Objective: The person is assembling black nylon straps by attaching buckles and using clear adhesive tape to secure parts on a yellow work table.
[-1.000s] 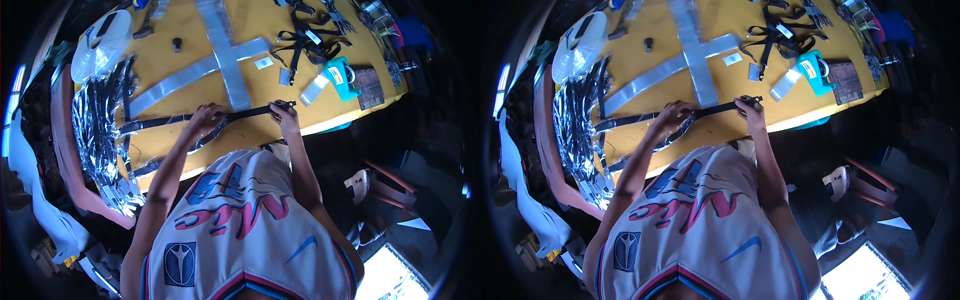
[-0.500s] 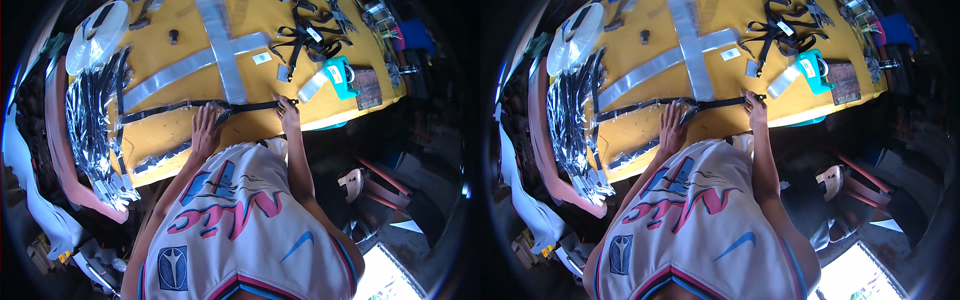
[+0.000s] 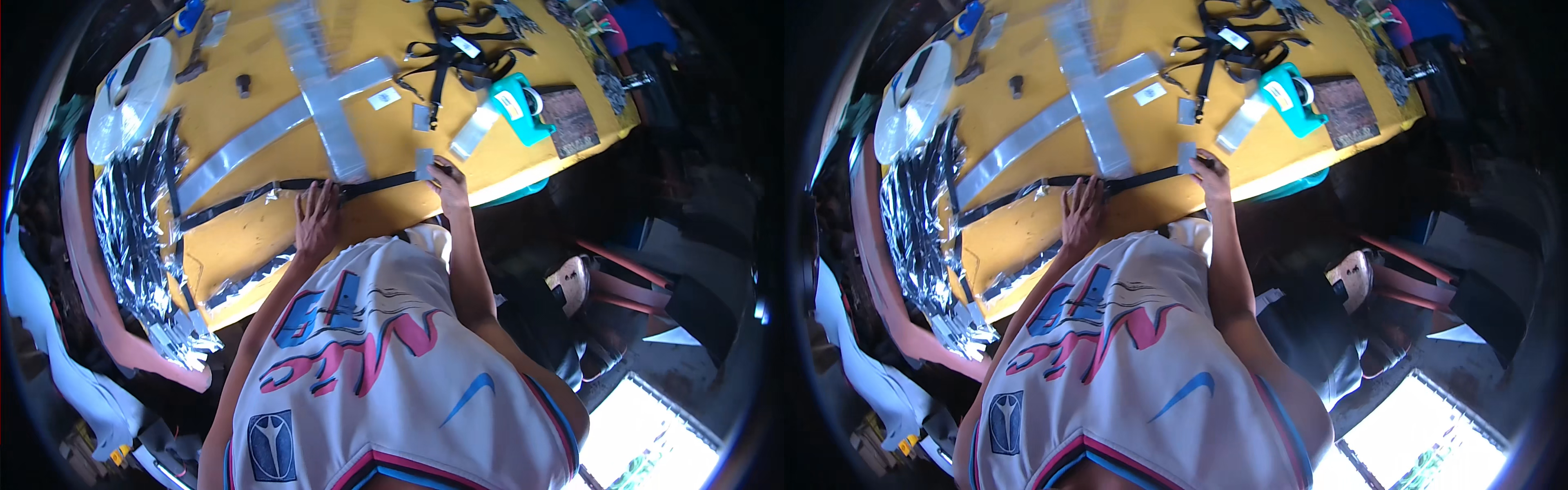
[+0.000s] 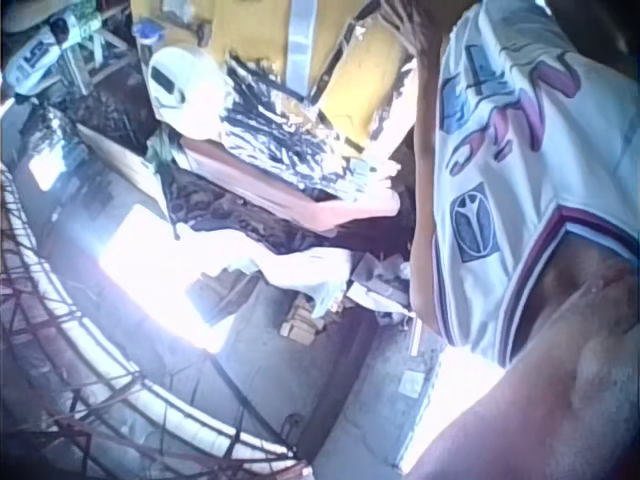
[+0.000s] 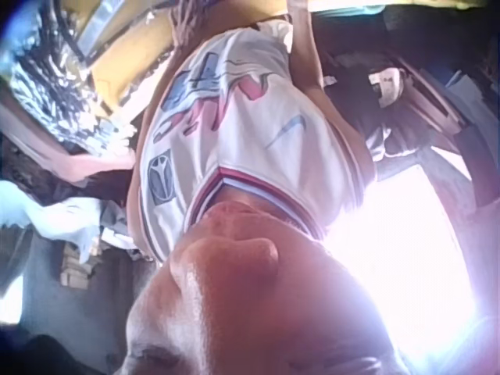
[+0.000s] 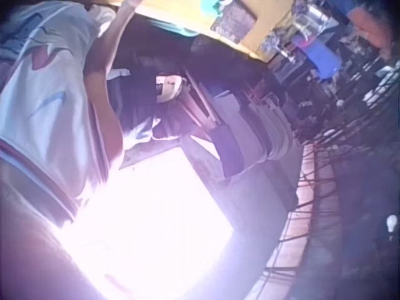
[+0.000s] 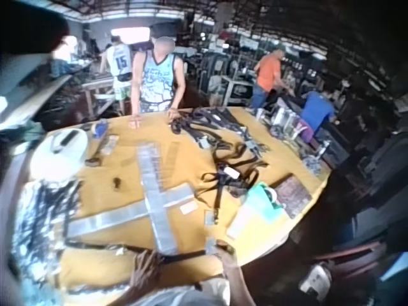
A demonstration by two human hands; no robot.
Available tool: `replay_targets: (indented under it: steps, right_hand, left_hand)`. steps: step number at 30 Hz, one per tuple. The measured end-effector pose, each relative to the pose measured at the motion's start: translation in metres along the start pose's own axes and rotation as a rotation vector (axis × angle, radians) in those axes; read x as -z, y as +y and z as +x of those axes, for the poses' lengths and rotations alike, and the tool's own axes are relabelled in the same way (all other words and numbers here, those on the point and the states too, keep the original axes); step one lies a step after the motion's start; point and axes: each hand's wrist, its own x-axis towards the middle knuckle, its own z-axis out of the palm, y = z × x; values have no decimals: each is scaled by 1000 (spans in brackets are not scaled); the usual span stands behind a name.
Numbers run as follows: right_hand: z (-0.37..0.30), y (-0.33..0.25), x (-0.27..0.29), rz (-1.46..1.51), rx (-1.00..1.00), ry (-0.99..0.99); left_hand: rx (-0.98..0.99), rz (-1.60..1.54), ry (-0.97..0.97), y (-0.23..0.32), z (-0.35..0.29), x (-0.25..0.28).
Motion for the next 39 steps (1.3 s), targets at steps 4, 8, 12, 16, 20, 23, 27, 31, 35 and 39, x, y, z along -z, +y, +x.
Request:
replay_targets:
  steps: [4, 8, 12, 16, 20, 23, 27, 31, 35, 39]
  right_hand:
    - [0, -11, 5, -38, -67, -112]
    - [1, -15, 8, -36, -100, -118]
    - [6, -13, 18, -98, -73, -205]
    - [15, -12, 24, -111, -101, -249]
    - [26, -9, 29, -210, -10, -327]
    - [25, -10, 33, -126, -34, -384]
    - [39, -8, 43, -285, 10, -405]
    - [35, -23, 45, -390, 5, -455]
    - [47, -18, 51, -408, 77, -576]
    - [42, -28, 50, -508, 67, -527]
  left_hand:
    - [57, -22, 5, 11, 7, 2]
    - [-6, -158, 103, 41, 36, 9]
    - [-90, -495, 10, 76, 85, 4]
    - [-251, -416, -41, 115, 130, 19]
    - [-175, -426, -75, 135, 140, -9]
    - [-90, -463, -14, 143, 126, -28]
    - [47, -480, -41, 143, 107, -21]
    - [-281, -268, 229, 123, 96, -8]
    - [-259, -134, 314, 108, 88, -11]
    - [-242, -129, 293, 101, 74, -23]
